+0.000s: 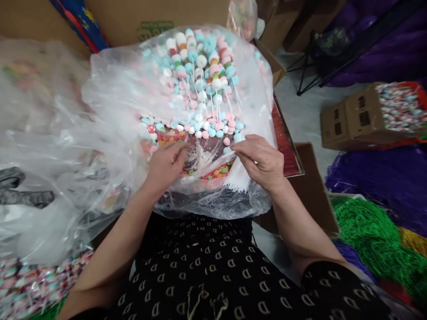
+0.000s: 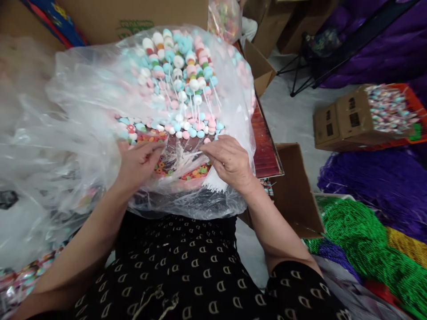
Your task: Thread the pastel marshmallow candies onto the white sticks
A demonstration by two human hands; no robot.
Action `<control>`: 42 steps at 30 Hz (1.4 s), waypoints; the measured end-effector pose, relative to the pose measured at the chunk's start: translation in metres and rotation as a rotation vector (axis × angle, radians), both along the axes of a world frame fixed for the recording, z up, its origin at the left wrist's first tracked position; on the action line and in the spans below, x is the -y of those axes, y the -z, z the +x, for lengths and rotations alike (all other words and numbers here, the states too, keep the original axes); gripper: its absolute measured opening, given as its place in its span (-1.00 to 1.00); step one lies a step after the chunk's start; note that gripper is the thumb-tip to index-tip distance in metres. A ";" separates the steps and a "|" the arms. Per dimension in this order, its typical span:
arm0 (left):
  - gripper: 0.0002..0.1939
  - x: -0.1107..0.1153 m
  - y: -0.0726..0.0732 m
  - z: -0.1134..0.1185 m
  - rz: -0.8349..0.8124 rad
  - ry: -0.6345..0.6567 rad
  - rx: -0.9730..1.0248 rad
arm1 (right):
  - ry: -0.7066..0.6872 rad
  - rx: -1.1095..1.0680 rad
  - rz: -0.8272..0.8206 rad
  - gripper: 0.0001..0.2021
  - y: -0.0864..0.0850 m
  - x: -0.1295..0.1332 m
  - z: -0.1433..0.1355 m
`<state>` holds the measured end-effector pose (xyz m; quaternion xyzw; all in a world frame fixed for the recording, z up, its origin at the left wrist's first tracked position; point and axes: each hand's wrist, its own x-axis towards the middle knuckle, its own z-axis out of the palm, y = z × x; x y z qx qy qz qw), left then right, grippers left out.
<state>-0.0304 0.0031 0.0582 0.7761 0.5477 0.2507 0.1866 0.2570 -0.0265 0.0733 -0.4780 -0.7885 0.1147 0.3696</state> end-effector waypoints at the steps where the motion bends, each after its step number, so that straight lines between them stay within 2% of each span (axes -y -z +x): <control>1: -0.63 -0.007 0.001 -0.007 0.022 -0.047 -0.059 | 0.008 -0.026 0.007 -0.74 -0.002 0.000 -0.008; 4: -0.58 -0.019 0.004 -0.034 0.073 -0.173 -0.217 | 0.019 -0.067 -0.035 -0.73 0.000 0.000 -0.025; 8: -0.62 -0.014 -0.003 -0.057 0.070 -0.229 -0.424 | -0.001 -0.066 -0.119 -0.70 0.021 -0.001 -0.031; 13: -0.64 -0.009 -0.020 -0.052 -0.062 -0.135 -0.725 | -0.007 -0.059 -0.162 -0.68 0.051 -0.004 -0.030; 19: -0.61 -0.028 -0.018 -0.038 -0.148 -0.104 -0.745 | 0.034 -0.029 -0.225 -0.68 0.066 -0.005 -0.028; 23: -0.52 -0.042 -0.012 -0.019 -0.157 -0.143 -0.610 | 0.035 -0.036 -0.225 -0.67 0.066 -0.007 -0.030; 26: -0.57 -0.049 -0.011 -0.011 -0.161 -0.117 -0.452 | 0.031 -0.048 -0.236 -0.67 0.066 -0.009 -0.031; 31: -0.58 -0.036 -0.015 -0.029 -0.109 -0.079 -0.251 | 0.047 -0.074 -0.249 -0.68 0.061 -0.004 -0.029; 34: -0.63 -0.022 -0.013 -0.042 -0.043 -0.069 -0.278 | 0.101 -0.112 -0.218 -0.68 0.049 -0.006 -0.028; 37: -0.72 -0.016 -0.004 -0.043 -0.087 -0.072 -0.376 | 0.134 -0.070 -0.193 -0.68 0.035 -0.022 -0.035; 42: -0.71 -0.020 0.007 -0.034 -0.157 -0.126 -0.381 | 0.184 0.288 -0.301 -0.69 0.019 -0.062 -0.060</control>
